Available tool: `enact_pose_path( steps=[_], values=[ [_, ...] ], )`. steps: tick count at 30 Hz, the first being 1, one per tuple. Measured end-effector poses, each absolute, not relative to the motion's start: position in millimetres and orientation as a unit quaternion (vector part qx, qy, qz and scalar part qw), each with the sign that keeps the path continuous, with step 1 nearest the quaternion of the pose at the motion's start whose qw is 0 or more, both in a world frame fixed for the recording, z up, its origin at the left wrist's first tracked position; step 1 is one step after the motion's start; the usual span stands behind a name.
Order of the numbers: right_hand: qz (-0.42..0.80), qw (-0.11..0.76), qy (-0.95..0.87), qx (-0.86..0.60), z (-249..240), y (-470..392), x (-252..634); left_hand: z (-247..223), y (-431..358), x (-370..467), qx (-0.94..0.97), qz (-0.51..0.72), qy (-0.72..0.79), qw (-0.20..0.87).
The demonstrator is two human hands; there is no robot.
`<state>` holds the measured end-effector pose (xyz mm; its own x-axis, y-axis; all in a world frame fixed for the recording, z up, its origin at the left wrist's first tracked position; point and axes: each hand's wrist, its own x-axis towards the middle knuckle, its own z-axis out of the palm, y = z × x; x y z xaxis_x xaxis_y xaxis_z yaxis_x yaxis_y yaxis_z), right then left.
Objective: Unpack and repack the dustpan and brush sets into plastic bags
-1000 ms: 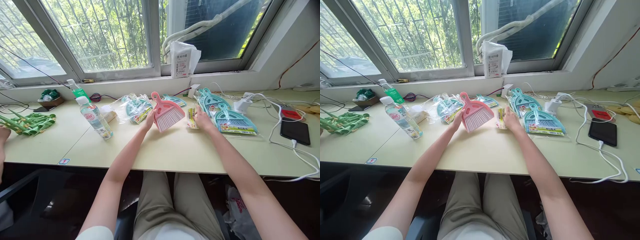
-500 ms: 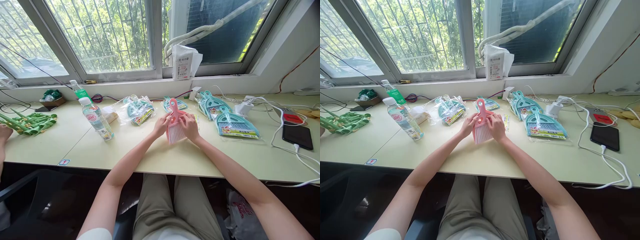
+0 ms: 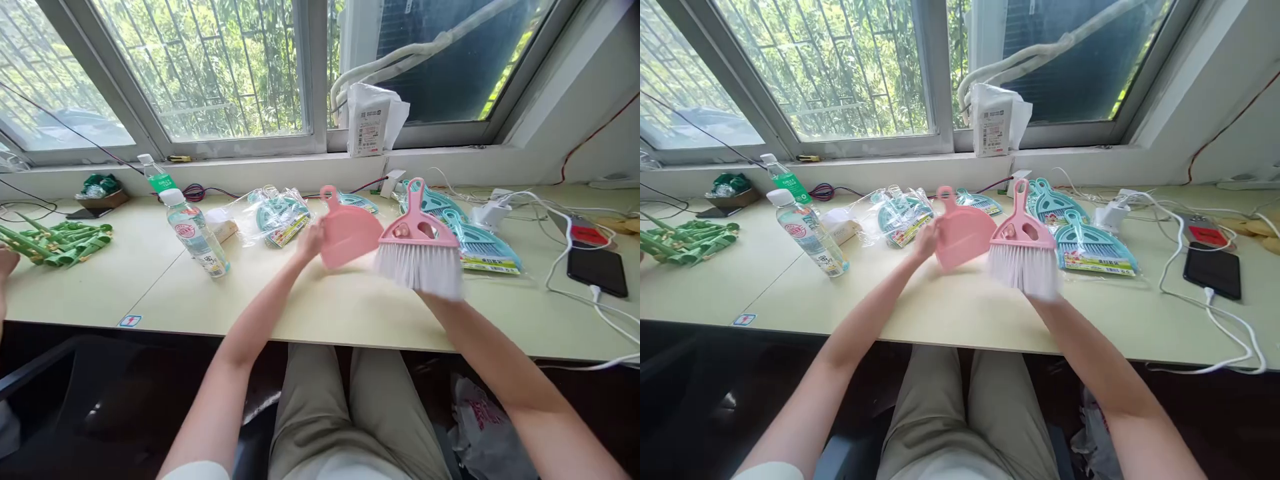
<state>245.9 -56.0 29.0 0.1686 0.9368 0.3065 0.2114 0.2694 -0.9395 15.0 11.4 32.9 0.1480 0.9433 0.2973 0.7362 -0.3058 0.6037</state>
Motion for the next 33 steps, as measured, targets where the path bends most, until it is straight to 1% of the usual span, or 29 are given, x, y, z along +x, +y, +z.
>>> enact_pose_path(
  steps=[1, 2, 3, 4, 6, 7, 8, 9, 10, 15, 18, 21, 24, 28, 30, 33],
  values=[
    [0.291, 0.567, -0.565, -0.524, 30.8, -54.6, 249.7, 31.9, 20.0, 4.0, 0.73, 0.325, 0.585, 0.136],
    [0.229, 0.563, -0.574, -0.548, 31.1, -51.3, 252.8, 30.5, 27.2, -6.1, 0.735, 0.319, 0.586, 0.116],
    [0.159, 0.538, -0.591, -0.58, 29.6, -46.3, 255.3, 28.5, 32.8, -14.5, 0.744, 0.302, 0.588, 0.101],
    [0.091, 0.486, -0.615, -0.614, 26.3, -40.4, 257.4, 25.6, 36.6, -20.6, 0.758, 0.276, 0.584, 0.092],
    [-0.037, 0.327, -0.662, -0.673, 15.6, -27.7, 261.9, 17.6, 40.0, -26.1, 0.78, 0.217, 0.581, 0.085],
    [-0.076, 0.248, -0.675, -0.691, 9.5, -22.3, 264.8, 13.0, 40.3, -26.4, 0.784, 0.196, 0.583, 0.082],
    [-0.095, 0.192, -0.679, -0.702, 3.8, -17.8, 268.2, 8.6, 40.3, -25.8, 0.785, 0.186, 0.585, 0.079],
    [-0.103, 0.161, -0.679, -0.709, -1.0, -14.4, 271.9, 4.7, 40.2, -25.0, 0.784, 0.184, 0.588, 0.077],
    [-0.108, 0.152, -0.676, -0.713, -4.4, -12.0, 275.9, 1.6, 40.3, -24.3, 0.781, 0.188, 0.59, 0.079],
    [-0.119, 0.198, -0.671, -0.705, -9.8, -5.7, 293.1, -2.2, 42.5, -25.2, 0.778, 0.218, 0.57, 0.149],
    [-0.046, 0.199, -0.671, -0.713, -13.3, -0.4, 300.6, -1.2, 41.8, -25.6, 0.782, 0.223, 0.554, 0.178],
    [0.015, 0.23, -0.656, -0.719, -16.2, 6.4, 307.5, -2.3, 42.3, -23.8, 0.783, 0.235, 0.547, 0.177],
    [0.072, 0.284, -0.637, -0.713, -14.2, 11.2, 311.1, -5.6, 46.1, -20.1, 0.769, 0.271, 0.545, 0.196],
    [0.2, 0.385, -0.648, -0.626, -0.4, 6.6, 304.9, -8.6, 49.9, -12.2, 0.727, 0.325, 0.544, 0.266],
    [0.221, 0.432, -0.646, -0.589, 10.7, -0.9, 296.9, -7.6, 48.9, -7.8, 0.701, 0.355, 0.54, 0.301],
    [0.22, 0.494, -0.635, -0.552, 24.0, -13.6, 279.9, -3.1, 43.0, -0.7, 0.664, 0.404, 0.527, 0.344]
  ],
)
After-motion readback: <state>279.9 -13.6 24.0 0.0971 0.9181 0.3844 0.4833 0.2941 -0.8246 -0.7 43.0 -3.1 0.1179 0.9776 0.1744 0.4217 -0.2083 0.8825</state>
